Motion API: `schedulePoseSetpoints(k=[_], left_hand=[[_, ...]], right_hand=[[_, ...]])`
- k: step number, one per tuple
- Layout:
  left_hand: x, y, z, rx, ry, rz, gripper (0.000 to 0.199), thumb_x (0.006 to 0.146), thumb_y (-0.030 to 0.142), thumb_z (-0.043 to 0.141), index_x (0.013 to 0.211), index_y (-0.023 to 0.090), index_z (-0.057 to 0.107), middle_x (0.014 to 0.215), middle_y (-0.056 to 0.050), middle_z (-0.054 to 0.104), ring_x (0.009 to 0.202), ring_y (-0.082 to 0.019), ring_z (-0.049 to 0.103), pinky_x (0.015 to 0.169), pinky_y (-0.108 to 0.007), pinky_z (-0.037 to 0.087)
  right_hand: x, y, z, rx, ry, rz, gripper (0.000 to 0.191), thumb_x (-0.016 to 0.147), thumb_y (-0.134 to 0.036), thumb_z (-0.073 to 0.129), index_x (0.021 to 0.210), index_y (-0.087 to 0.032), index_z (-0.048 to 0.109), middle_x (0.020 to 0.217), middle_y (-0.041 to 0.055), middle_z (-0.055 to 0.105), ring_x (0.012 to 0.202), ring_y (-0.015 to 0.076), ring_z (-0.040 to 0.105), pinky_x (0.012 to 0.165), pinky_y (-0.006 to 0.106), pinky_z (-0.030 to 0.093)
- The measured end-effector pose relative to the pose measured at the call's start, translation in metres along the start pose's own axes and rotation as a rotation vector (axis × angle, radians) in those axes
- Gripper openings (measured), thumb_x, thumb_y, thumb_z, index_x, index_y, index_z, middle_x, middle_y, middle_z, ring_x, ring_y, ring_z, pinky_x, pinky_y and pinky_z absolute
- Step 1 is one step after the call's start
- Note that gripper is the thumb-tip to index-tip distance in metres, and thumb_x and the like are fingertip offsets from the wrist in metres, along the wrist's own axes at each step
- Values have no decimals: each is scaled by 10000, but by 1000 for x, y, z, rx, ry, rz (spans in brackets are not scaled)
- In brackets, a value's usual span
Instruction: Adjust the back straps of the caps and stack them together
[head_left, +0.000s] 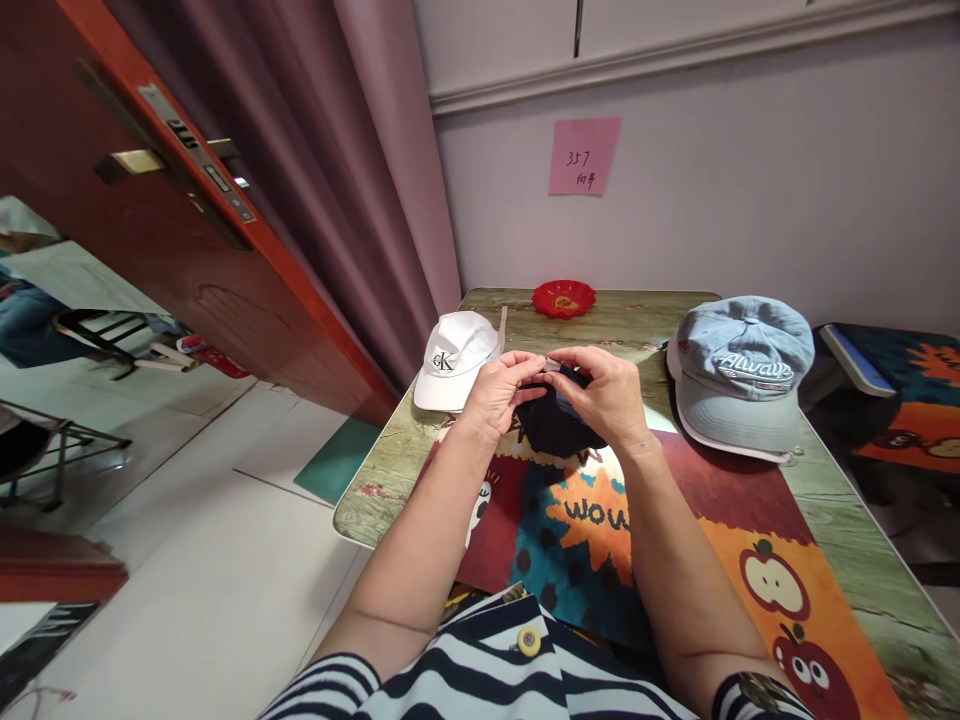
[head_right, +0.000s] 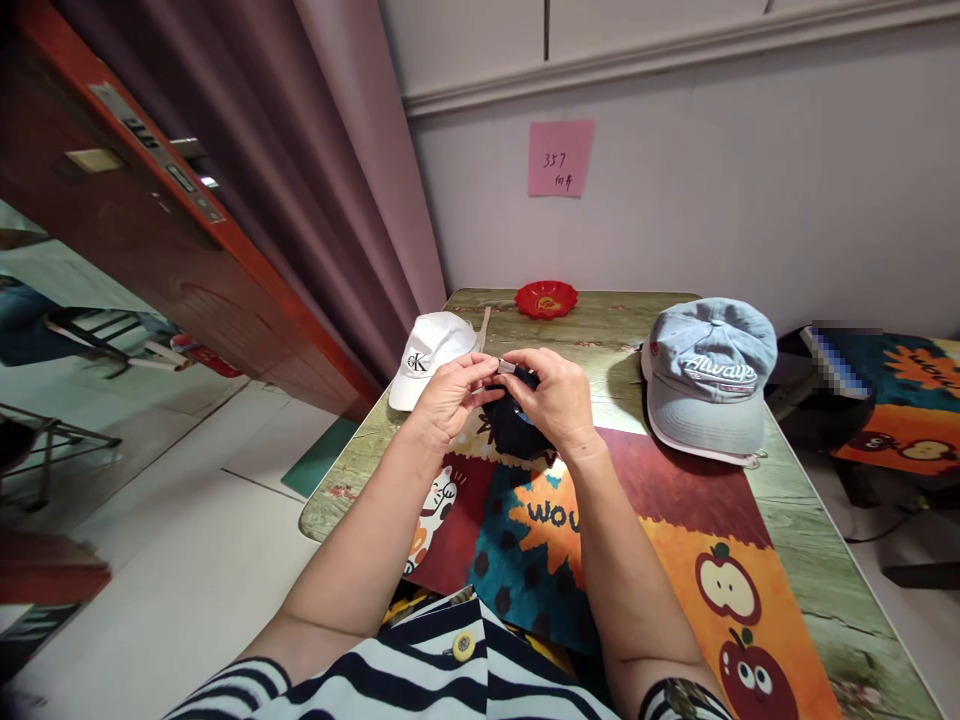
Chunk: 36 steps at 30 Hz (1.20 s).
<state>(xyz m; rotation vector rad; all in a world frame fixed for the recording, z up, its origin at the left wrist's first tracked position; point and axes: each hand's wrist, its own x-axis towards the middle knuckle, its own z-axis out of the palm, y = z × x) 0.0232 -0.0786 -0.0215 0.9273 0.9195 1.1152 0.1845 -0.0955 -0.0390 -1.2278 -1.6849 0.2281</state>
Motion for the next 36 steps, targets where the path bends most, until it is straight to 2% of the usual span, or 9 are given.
schedulePoseSetpoints(k=[7,14,16,19,22,24,28,33,36], left_hand=[[9,-1,-11,56,165,70,266,646,262,857,746,149,638,688,16,588,580,-74,569,482,-175,365],[7,-4,-16,159,255,82,160,704,213,741,714,171,588,653,15,565,506,-73,521,419,-167,297],[7,-4,-16,235,268,157,145,693,176,734,772,186,613,685,17,598,497,-72,514,421,-164,305],[9,-1,-16,364,145,286,265,693,157,747,944,218,687,769,7,665,510,-77,523,461,-171,374],[13,4,-15,518,-184,181,240,792,232,706,1031,210,717,727,-8,663,460,-87,516,439,-194,383],[16,5,-17,571,-319,88,194,851,279,668,1015,184,709,664,-9,635,453,-98,540,433,-195,390],[21,6,-29,526,-295,57,213,880,332,686,1003,160,662,636,5,599,495,-86,563,462,-168,404],[26,7,-43,456,-273,38,284,842,332,757,1034,191,603,676,47,555,484,-50,529,401,-133,274],[27,9,-43,463,-314,19,250,834,328,765,959,170,616,704,35,571,487,-39,527,424,-136,314]], right_hand=[[0,9,5,-42,-18,29,170,833,-343,708,961,-257,779,893,34,769,740,197,676,684,309,484],[0,12,7,-83,-63,36,167,829,-327,709,962,-255,780,888,31,762,720,189,659,680,307,460],[0,13,6,-92,-82,30,171,833,-323,703,970,-257,781,886,33,760,729,193,658,683,308,458],[0,13,6,-71,-110,2,187,850,-315,686,1000,-256,782,888,40,753,750,197,661,696,310,460],[0,12,7,6,-138,-21,212,869,-300,665,1039,-242,778,904,51,751,801,206,673,734,319,476],[0,12,4,110,-177,11,263,866,-305,671,1101,-230,759,941,57,756,837,211,681,772,326,494],[0,22,-12,399,-395,178,463,872,-391,689,1298,-214,647,1074,69,752,923,217,688,814,326,520],[1,33,-24,545,-528,354,423,900,-563,634,1032,-169,717,897,63,713,780,184,622,663,281,465],[1,29,-19,667,-521,410,441,809,-559,741,989,-159,697,831,41,678,708,152,579,614,258,426]])
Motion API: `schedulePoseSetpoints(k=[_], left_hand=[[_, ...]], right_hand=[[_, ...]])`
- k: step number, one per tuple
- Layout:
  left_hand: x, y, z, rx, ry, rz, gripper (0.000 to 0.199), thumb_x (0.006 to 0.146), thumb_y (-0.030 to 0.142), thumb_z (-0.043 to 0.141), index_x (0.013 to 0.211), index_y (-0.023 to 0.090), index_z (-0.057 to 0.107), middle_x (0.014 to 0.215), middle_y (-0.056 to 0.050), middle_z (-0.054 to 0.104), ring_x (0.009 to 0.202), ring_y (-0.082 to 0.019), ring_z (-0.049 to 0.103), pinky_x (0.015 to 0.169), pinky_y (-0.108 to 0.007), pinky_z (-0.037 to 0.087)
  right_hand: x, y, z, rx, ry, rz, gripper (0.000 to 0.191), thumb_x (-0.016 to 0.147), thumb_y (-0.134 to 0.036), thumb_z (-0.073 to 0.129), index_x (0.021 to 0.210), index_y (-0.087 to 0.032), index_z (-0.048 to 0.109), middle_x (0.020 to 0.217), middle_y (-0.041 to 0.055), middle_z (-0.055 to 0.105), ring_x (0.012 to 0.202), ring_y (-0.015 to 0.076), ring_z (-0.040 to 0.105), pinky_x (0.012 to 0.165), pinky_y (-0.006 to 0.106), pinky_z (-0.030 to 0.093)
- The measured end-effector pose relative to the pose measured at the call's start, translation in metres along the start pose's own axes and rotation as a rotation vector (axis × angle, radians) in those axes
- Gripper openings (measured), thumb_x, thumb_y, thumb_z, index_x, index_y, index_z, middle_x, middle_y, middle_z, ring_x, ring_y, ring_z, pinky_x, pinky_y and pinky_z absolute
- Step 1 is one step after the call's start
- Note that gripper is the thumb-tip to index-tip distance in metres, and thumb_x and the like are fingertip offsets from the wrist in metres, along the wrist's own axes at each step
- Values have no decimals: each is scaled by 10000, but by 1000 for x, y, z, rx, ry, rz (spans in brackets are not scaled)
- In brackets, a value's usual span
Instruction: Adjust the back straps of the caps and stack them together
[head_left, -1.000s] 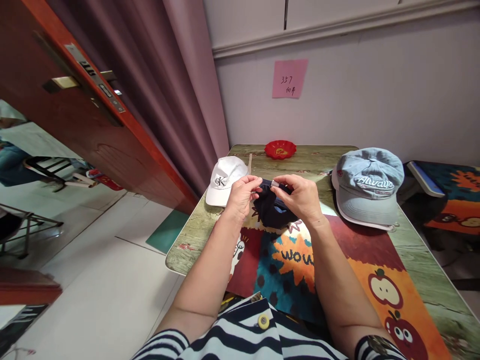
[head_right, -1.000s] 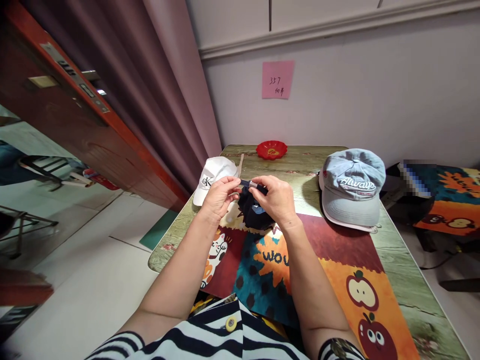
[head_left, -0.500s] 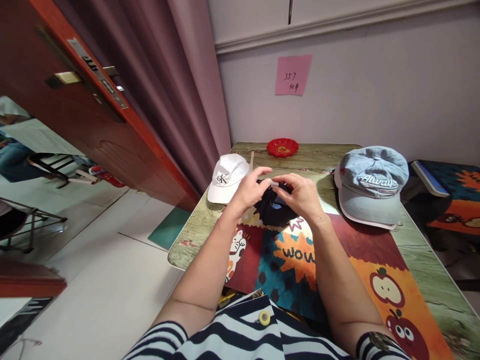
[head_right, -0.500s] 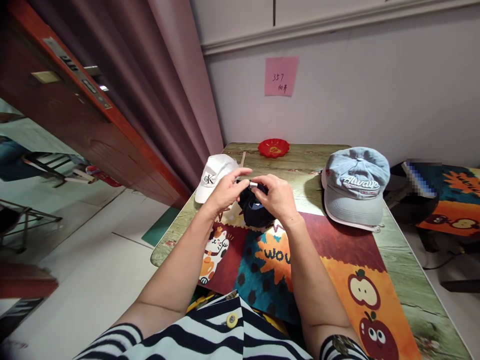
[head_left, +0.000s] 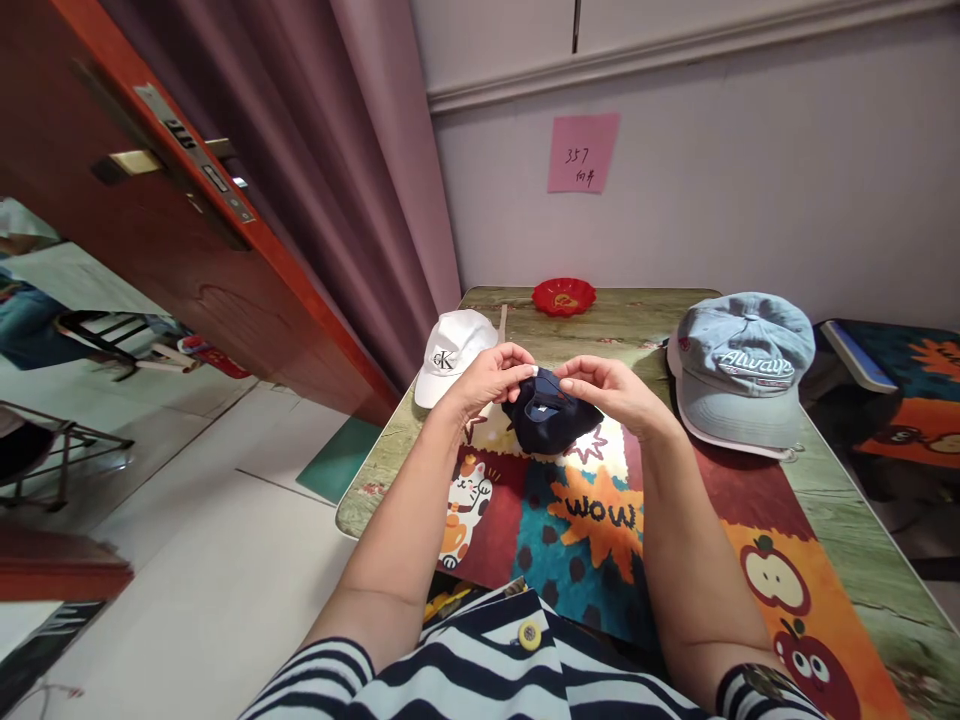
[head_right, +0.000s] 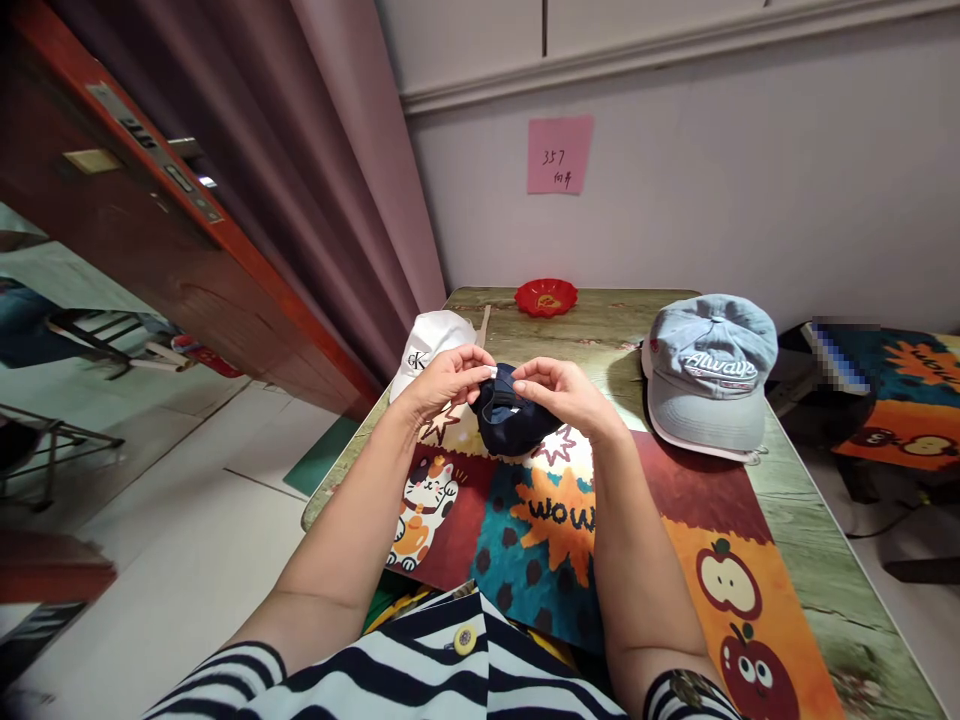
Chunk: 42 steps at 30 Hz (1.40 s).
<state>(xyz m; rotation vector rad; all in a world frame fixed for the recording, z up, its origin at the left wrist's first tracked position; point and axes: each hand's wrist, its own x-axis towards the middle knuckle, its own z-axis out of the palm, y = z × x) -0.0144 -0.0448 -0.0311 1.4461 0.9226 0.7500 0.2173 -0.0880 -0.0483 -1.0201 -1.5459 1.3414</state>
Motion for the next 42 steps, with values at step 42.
schedulePoseSetpoints(k=[42], left_hand=[[2,6,-4,164,-127,-2,297,743,234,774,1027,174,713,1003,-48,688,573,-57,589,504,-197,441]], right_hand=[[11,7,22,-206,214,-64,362,815,-528,645,739,-174,658,635,-16,523,588,119,389,532,260,282]])
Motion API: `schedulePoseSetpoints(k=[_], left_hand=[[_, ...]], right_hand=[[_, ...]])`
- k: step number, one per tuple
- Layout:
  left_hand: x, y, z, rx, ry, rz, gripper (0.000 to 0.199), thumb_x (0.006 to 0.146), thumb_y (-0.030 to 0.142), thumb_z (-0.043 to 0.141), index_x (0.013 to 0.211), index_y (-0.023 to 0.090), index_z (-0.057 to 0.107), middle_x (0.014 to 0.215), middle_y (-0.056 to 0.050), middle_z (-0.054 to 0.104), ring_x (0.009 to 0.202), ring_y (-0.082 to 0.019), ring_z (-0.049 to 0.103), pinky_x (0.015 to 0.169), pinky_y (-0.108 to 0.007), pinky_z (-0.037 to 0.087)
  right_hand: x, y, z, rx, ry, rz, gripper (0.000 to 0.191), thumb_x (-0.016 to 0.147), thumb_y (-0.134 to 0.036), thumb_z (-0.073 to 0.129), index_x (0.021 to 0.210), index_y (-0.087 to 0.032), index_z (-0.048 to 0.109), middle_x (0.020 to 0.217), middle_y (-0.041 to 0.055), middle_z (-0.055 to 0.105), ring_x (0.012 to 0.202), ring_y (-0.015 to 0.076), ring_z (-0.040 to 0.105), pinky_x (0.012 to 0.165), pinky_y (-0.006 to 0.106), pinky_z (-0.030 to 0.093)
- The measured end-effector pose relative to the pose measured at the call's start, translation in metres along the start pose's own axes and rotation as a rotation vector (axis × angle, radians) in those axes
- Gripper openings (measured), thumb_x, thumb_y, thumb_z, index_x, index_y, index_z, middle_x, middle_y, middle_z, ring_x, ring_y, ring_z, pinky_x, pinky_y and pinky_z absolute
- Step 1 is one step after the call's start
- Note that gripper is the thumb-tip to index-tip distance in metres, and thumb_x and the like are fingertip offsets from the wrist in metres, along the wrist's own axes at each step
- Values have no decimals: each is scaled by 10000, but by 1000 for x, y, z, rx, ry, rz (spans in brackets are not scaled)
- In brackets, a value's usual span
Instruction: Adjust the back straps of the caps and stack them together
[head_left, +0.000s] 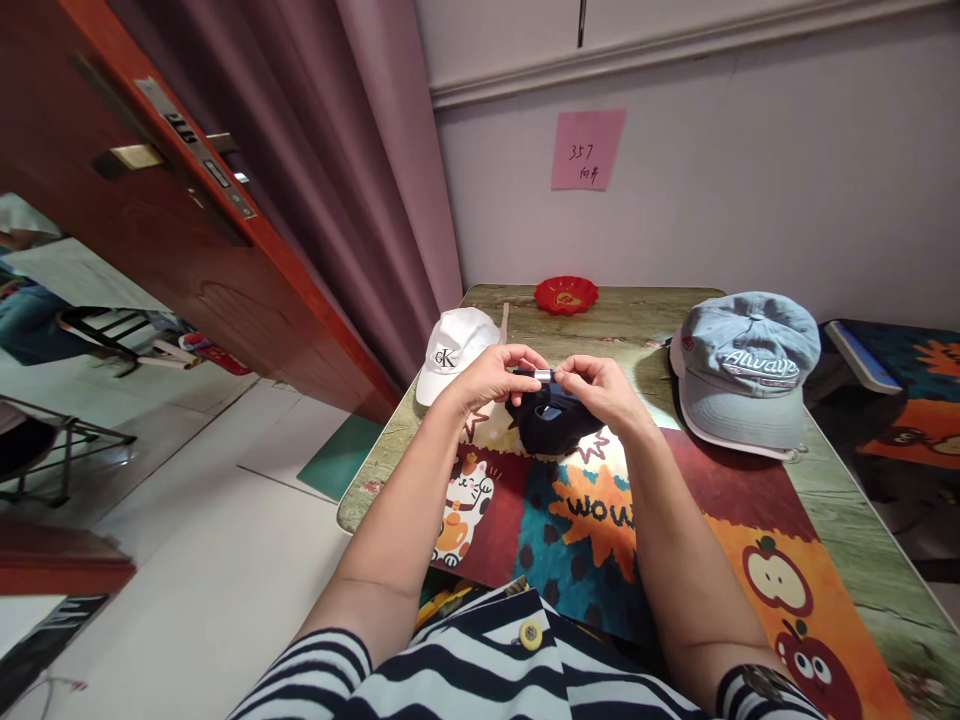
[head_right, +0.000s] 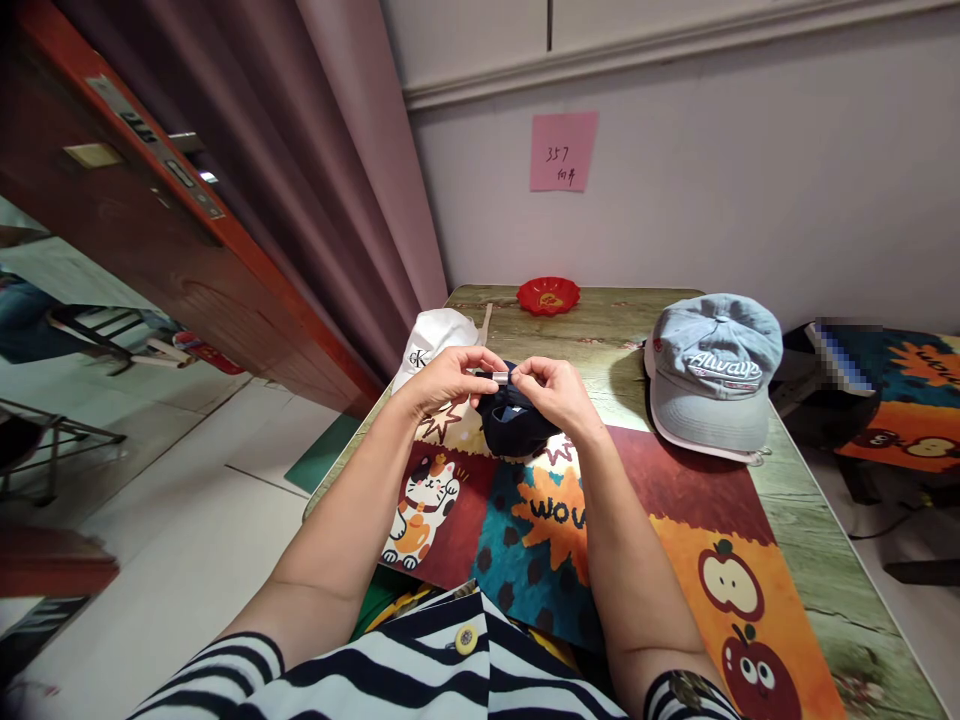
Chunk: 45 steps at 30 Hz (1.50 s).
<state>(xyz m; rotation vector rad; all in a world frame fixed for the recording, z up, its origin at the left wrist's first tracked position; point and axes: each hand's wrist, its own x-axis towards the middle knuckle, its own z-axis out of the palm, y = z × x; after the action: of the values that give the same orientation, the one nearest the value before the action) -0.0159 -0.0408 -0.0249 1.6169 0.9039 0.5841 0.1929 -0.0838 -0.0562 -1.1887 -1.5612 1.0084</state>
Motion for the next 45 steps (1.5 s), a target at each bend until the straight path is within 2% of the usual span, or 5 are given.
schedulePoseSetpoints(k=[8,17,30,40,45], left_hand=[[2,4,3,3,29,-31,480,725,264,814,1178,207,667,1053,-50,670,540,-55,590,462,-196,383],[7,8,4,74,-57,-80,398,794,535,754,929,163,712,686,14,578,515,-76,566,427,-185,256],[10,5,5,39,41,6,367,732,491,794,800,141,705,622,37,516,522,-61,383,502,-222,277],[10,9,6,274,93,150,304,837,461,705,829,159,736,850,-28,650,820,-149,566,722,-253,414],[9,7,1,181,-36,90,353,877,504,648,903,163,734,829,-20,641,782,-145,560,708,-254,419]], right_hand=[[3,5,0,45,33,21,449,766,-604,715,716,-160,667,606,-12,537,566,113,395,524,265,278],[2,4,-1,47,61,9,382,764,-532,725,702,-161,665,597,-18,527,558,107,379,522,265,261],[0,-1,-6,7,-10,0,450,799,-616,679,732,-171,679,625,-5,543,576,120,399,526,266,287],[6,10,-1,-30,124,2,348,799,-510,698,686,-183,653,584,-20,498,555,116,369,518,276,273],[7,6,3,46,101,-30,390,812,-556,695,730,-175,670,626,-11,542,585,124,427,555,272,334]])
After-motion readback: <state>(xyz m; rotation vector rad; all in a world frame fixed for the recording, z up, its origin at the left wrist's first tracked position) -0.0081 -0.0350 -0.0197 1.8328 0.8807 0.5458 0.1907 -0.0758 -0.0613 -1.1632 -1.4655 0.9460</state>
